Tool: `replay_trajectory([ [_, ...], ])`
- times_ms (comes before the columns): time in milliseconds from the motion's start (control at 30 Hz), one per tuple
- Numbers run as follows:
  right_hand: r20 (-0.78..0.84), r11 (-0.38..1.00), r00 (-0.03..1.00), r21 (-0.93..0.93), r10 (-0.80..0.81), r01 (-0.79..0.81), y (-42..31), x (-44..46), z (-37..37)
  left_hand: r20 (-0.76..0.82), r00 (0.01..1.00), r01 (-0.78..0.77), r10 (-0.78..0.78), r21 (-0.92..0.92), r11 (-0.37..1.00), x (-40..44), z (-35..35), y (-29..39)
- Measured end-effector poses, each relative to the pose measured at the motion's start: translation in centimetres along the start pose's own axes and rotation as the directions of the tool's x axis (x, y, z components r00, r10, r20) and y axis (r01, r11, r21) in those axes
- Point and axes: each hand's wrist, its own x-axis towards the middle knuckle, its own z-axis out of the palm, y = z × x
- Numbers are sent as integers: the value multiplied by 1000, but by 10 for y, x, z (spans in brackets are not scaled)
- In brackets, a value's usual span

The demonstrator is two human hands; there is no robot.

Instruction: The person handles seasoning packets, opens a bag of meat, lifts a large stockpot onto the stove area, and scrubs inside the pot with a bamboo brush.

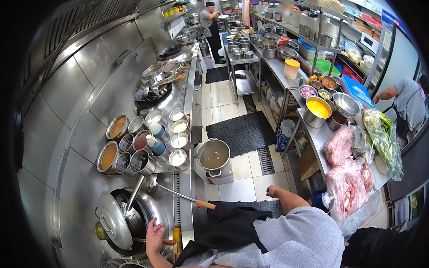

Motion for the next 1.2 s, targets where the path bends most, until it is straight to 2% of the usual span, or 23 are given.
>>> replay_trajectory([
  [133, 87, 998, 995, -48, -42, 46, -9, 9, 18, -85, 990, 113, -114, -21, 993, -24, -7, -12],
  [167, 93, 997, 996, -76, -3, 10, -14, 14, 25, -88, 994, 70, -68, 19, 997, -30, -15, -26],
  [200, 137, 989, 990, -136, -32, 51, -16, 21, 31, -117, 992, 46, -44, 9, 999, -41, -14, -13],
  [233, 165, 997, 986, -72, -26, 38, -19, 25, 38, -202, 975, -94, 94, 8, 996, -45, -14, -24],
  [267, 203, 999, 979, -24, -23, 29, -25, 31, 43, -263, 958, -106, 112, 37, 994, -56, -14, -11],
  [300, 274, 987, 960, -122, -63, 100, -31, 36, 49, -326, 935, -125, 141, 69, 990, -69, -19, -14],
  [367, 334, 999, 941, -6, -48, 53, -37, 49, 60, -467, 881, 5, 73, 164, 986, -101, -19, 19],
  [400, 402, 987, 913, -105, -69, 121, -48, 55, 62, -555, 829, 15, 73, 152, 988, -117, -23, 22],
  [500, 453, 997, 889, 10, -68, 71, -67, 94, 74, -755, 645, 199, 118, 315, 928, -188, -46, 12],
  [533, 494, 984, 857, 156, -150, 83, -69, 115, 75, -810, 566, 239, 154, 340, 910, -216, -51, 4],
  [600, 353, 977, 920, -61, -172, 206, -113, 117, 66, -936, 343, 316, 76, 192, 929, -274, -59, -18],
  [667, 310, 943, 906, -68, -289, 324, -159, 104, 46, -986, 127, 379, 105, 146, 914, -333, -65, -52],
  [733, 412, 905, 850, -119, -329, 408, -223, 58, 14, -994, -58, 344, 98, 72, 936, -383, -70, -82],
  [767, 519, 745, 680, -119, -518, 657, -242, 59, 0, -994, -89, 386, 66, 27, 922, -408, -75, -101],
  [800, 619, 532, 459, -78, -638, 843, -256, 57, -11, -993, -112, 430, 37, -15, 903, -428, -80, -117],
  [833, 543, 660, 601, -111, -586, 743, -285, 4, -19, -987, -148, 387, -59, -112, 915, -436, -81, -120],
  [867, 453, 772, 729, -129, -513, 623, -322, -62, -29, -987, -138, 378, -76, -124, 918, -444, -82, -138],
  [933, 493, 813, 706, 6, -509, 582, -367, -142, -38, -985, -97, 318, -142, -166, 933, -459, -89, -178],
  [1000, 575, 734, 616, -40, -538, 678, -399, -206, -25, -983, -43, 361, -176, -180, 915, -468, -100, -216],
  [1067, 624, 650, 548, -84, -557, 756, -428, -231, 24, -984, -118, 308, -134, -164, 937, -467, -121, -236],
  [1133, 499, 432, 597, -415, -628, 801, -446, -212, 101, -960, -165, 200, -224, -255, 946, -467, -143, -244],
  [1167, 309, 402, 632, -558, -711, 725, -441, -182, 144, -947, -158, 95, -278, -295, 951, -471, -153, -258],
  [1200, 299, 272, 416, -422, -859, 865, -442, -161, 178, -964, -120, 206, -238, -259, 944, -483, -161, -292],
])
